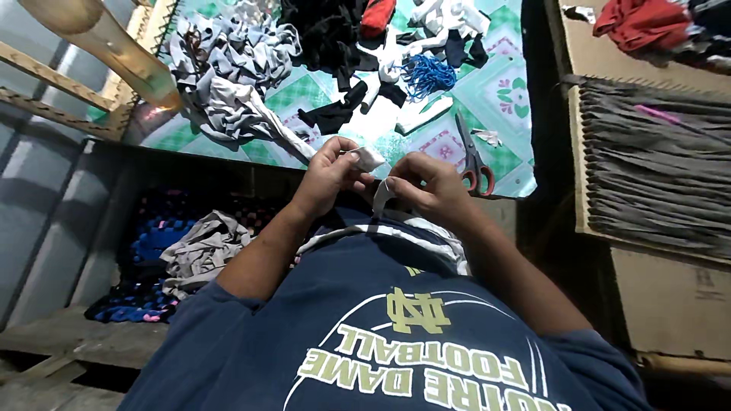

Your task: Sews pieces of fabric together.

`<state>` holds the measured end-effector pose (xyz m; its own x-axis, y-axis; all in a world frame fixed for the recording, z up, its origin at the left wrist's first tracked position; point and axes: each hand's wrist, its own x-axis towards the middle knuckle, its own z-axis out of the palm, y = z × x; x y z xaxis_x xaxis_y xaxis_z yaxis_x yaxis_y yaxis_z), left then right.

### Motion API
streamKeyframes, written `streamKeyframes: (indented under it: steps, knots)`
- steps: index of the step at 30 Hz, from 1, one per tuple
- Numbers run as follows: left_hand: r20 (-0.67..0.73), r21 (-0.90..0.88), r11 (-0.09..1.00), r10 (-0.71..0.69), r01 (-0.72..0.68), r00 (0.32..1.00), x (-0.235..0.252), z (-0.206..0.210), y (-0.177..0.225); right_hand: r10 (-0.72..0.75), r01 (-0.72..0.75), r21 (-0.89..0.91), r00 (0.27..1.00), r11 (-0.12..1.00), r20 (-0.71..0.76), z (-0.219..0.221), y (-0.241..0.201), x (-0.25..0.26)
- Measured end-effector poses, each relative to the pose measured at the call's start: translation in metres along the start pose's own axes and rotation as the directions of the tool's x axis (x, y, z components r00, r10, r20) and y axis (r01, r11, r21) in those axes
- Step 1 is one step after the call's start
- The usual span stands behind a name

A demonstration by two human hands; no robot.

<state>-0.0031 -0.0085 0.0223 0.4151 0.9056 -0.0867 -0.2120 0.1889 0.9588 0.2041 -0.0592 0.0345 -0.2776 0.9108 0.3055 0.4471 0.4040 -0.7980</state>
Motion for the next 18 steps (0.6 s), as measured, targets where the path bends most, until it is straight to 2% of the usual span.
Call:
streamKeyframes:
  steps: [4, 8, 12, 18]
  knots:
    - [0.021, 0.042, 0.999, 0.026, -0.026, 0.999, -0.001, -0.002, -0.003, 0.001, -0.001, 0.002, 1.000, 1.000, -0.014, 0.002, 0.001, 0.003]
    - [0.072, 0.132, 0.981, 0.130, -0.139, 0.989, -0.001, -0.005, -0.007, -0.006, 0.006, 0.005, 1.000, 1.000, -0.028, 0.001, 0.000, 0.007]
    - [0.089, 0.147, 0.959, 0.232, -0.243, 0.969, -0.002, -0.002, -0.009, -0.028, 0.028, 0.013, 0.998, 1.000, -0.056, 0.002, 0.002, 0.012]
    - [0.057, 0.125, 0.958, 0.254, -0.260, 0.965, -0.006, 0.006, -0.007, -0.023, 0.019, -0.048, 0.996, 0.999, -0.082, 0.003, 0.001, 0.019]
